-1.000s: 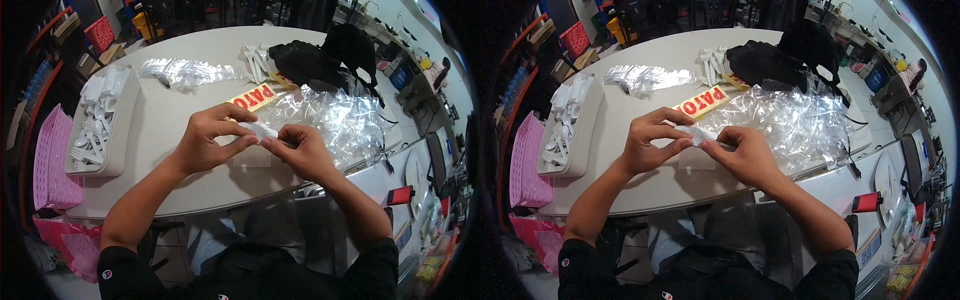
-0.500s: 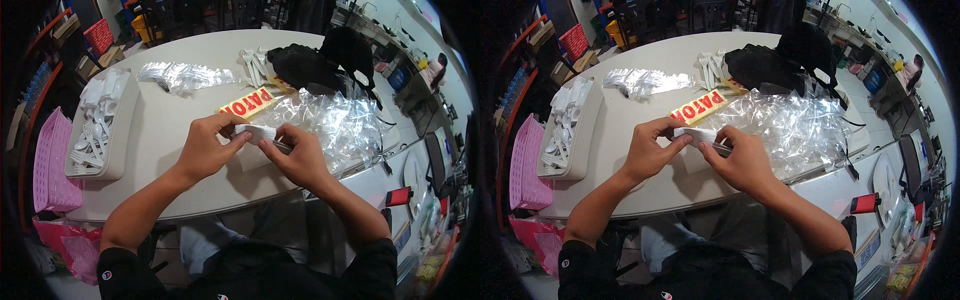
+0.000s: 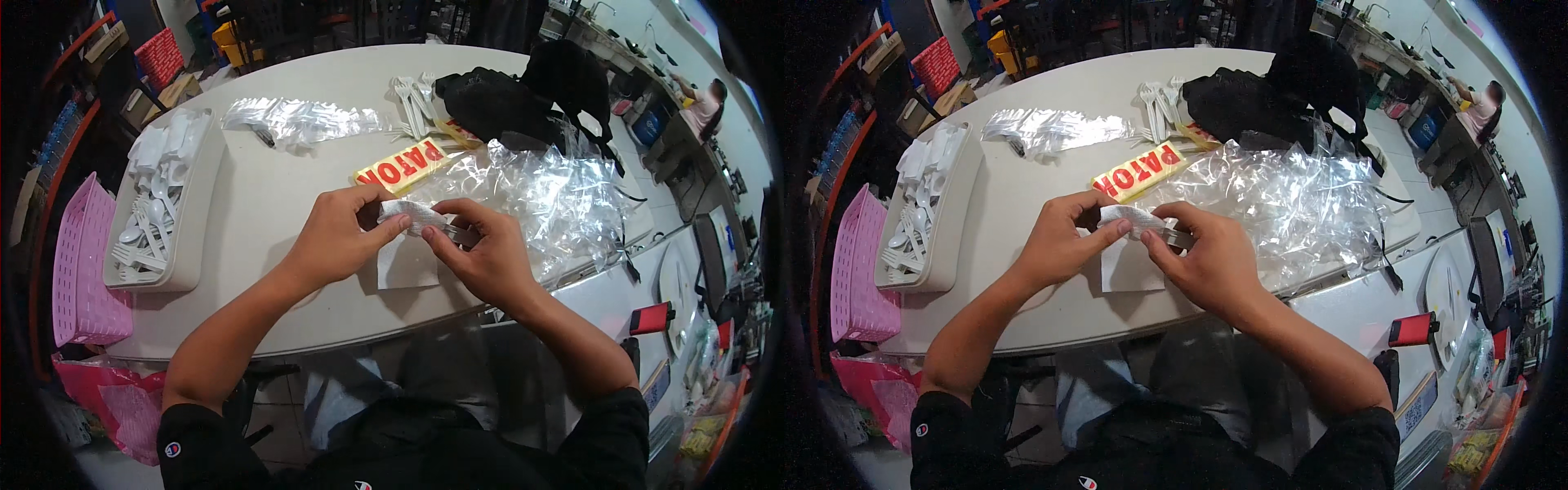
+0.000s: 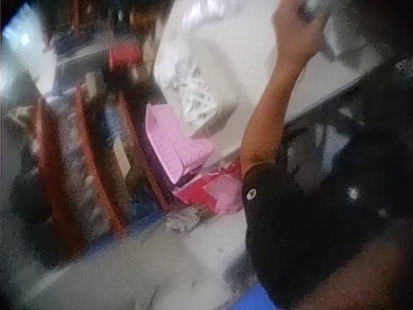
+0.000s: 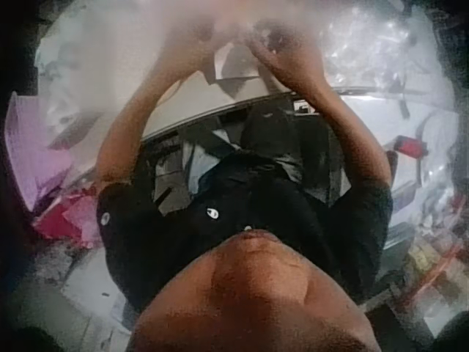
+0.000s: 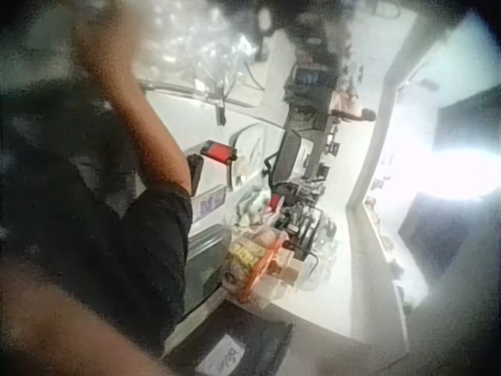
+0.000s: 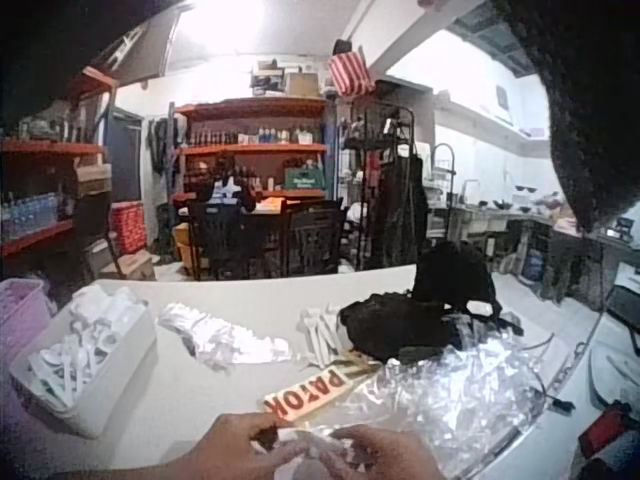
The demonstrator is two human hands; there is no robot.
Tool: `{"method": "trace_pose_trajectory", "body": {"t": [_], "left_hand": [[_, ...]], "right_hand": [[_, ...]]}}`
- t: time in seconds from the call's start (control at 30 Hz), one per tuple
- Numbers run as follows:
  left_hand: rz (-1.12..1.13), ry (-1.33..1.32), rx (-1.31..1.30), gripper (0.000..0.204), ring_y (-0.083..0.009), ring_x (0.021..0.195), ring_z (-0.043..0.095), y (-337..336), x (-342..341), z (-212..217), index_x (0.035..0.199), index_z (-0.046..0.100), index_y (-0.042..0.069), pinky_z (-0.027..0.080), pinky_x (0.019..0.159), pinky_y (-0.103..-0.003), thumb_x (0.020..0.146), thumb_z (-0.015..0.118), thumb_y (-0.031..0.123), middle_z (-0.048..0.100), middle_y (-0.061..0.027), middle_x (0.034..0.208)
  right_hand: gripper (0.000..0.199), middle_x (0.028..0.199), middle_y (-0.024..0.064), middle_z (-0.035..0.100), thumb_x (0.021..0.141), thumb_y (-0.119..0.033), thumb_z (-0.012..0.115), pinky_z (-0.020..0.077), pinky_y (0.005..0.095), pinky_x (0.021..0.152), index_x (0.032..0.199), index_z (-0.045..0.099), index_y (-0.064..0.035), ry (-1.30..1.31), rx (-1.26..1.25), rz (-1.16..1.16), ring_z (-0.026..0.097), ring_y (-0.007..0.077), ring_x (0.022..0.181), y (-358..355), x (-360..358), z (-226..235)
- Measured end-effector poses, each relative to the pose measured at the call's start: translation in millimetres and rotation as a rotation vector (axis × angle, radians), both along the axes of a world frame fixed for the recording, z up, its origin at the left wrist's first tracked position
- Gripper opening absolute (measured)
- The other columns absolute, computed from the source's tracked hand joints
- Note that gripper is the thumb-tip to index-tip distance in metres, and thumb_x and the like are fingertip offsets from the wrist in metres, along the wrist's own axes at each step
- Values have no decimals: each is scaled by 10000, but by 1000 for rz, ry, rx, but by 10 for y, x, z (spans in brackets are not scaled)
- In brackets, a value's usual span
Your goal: The person wraps individual plastic forks and spoons in small white paper napkins. They place the wrapped cutlery into clear plastic bags and then set the bags aside on the table. The process is repeated for multiple pieces of cutlery.
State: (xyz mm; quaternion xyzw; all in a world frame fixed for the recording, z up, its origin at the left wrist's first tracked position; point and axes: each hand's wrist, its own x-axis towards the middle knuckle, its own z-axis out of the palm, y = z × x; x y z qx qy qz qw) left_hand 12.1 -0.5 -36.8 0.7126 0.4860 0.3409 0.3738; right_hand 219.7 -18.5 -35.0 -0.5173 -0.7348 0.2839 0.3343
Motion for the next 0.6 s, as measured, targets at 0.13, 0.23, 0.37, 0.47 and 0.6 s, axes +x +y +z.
{"method": "trace_pose_trajectory", "body": {"t": [0.13,0.23,0.37,0.47,0.6], "left_hand": [[-24,23,84,226,-74,691,572,-7,-6,-37,978,661,-21,467,630,-237,804,718,111,679,-64,834],[-49,18,177,192,-77,687,576,-31,25,0,945,669,-14,468,631,-236,792,723,89,679,-64,822],[-83,-28,184,168,-82,683,577,-51,15,-11,922,673,-7,471,634,-237,783,726,69,676,-63,813],[-117,-13,170,163,-82,693,580,-70,29,17,918,671,-8,475,640,-237,783,725,66,674,-62,811],[-145,-44,76,168,-80,739,599,-69,20,36,923,665,-14,485,665,-236,795,724,77,673,-57,818]], "right_hand": [[374,768,177,651,793,-286,681,511,379,653,1081,623,-54,-111,30,32,663,311,727,1,-11,43],[386,812,172,642,790,-284,675,508,389,684,1088,614,-46,-188,259,51,653,312,780,3,28,9],[318,839,165,636,796,-266,673,505,379,693,1004,648,-28,-67,208,86,645,309,809,-52,-32,78],[274,822,164,655,802,-250,669,507,368,682,925,673,-5,15,116,126,651,305,767,-21,-34,78],[265,795,172,671,808,-240,668,504,350,657,887,685,13,84,-11,126,656,281,705,-13,-33,88]]}}
